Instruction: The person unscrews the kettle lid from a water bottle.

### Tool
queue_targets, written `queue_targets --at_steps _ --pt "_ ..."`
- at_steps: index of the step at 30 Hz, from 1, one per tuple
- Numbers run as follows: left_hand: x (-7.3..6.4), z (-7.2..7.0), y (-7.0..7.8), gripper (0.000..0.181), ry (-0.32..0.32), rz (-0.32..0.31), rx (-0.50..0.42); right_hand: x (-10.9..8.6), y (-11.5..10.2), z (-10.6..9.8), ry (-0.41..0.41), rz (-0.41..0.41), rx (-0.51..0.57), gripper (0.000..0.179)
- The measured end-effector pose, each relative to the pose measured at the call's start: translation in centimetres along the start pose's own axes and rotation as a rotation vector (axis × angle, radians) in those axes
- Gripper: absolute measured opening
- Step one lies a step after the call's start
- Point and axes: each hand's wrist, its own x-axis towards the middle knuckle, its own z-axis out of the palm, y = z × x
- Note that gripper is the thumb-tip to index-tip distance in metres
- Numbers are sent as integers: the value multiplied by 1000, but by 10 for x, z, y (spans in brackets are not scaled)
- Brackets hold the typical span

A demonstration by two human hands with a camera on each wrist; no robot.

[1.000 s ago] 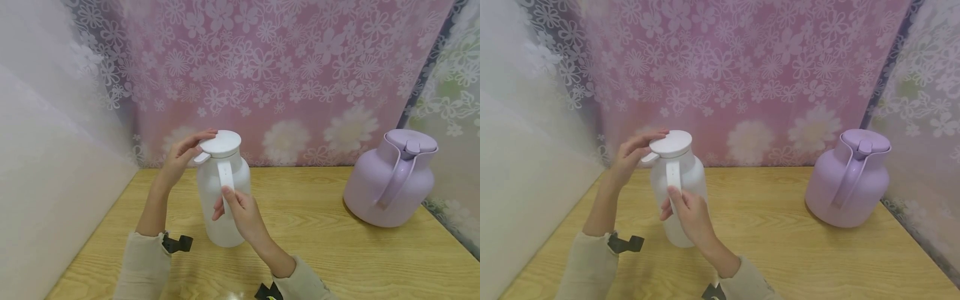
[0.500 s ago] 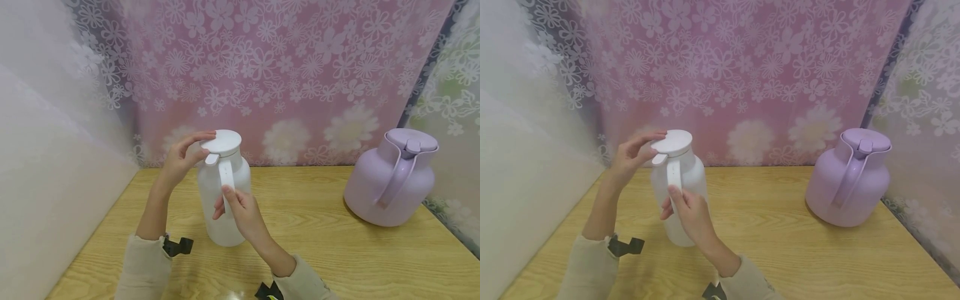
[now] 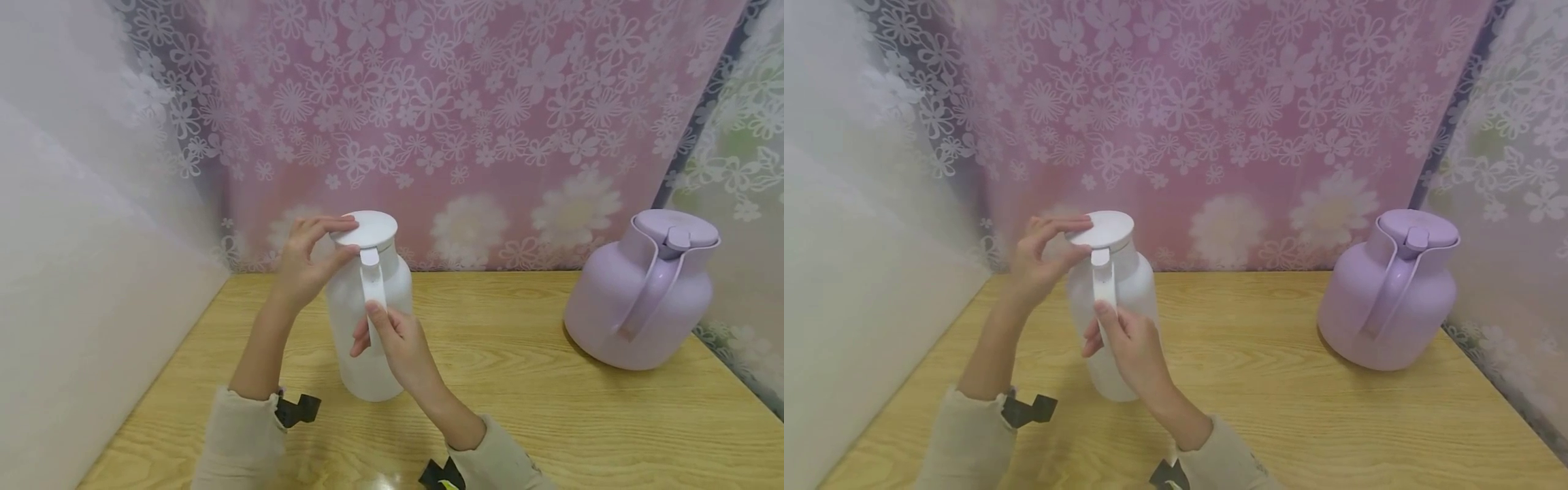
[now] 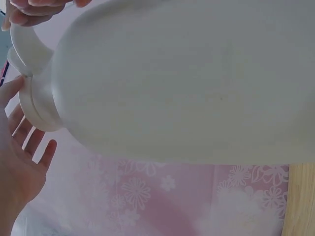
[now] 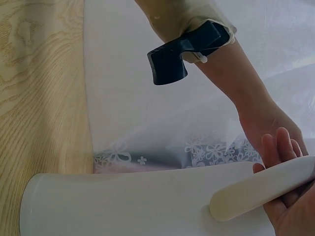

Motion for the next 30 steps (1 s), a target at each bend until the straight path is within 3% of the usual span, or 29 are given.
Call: queue_targets --at_steps 13,19,23,30 --pt "7 13 10 33 141 192 275 0 1 -1 -9 0 -1 39" --pt "12 19 13 36 183 222 397 0 0 -1 -5 -6 1 39" --pt "17 24 18 38 187 243 490 0 0 -1 -5 -4 -3 39" --pt "24 32 27 37 129 267 653 0 0 0 -12 -2 8 39"
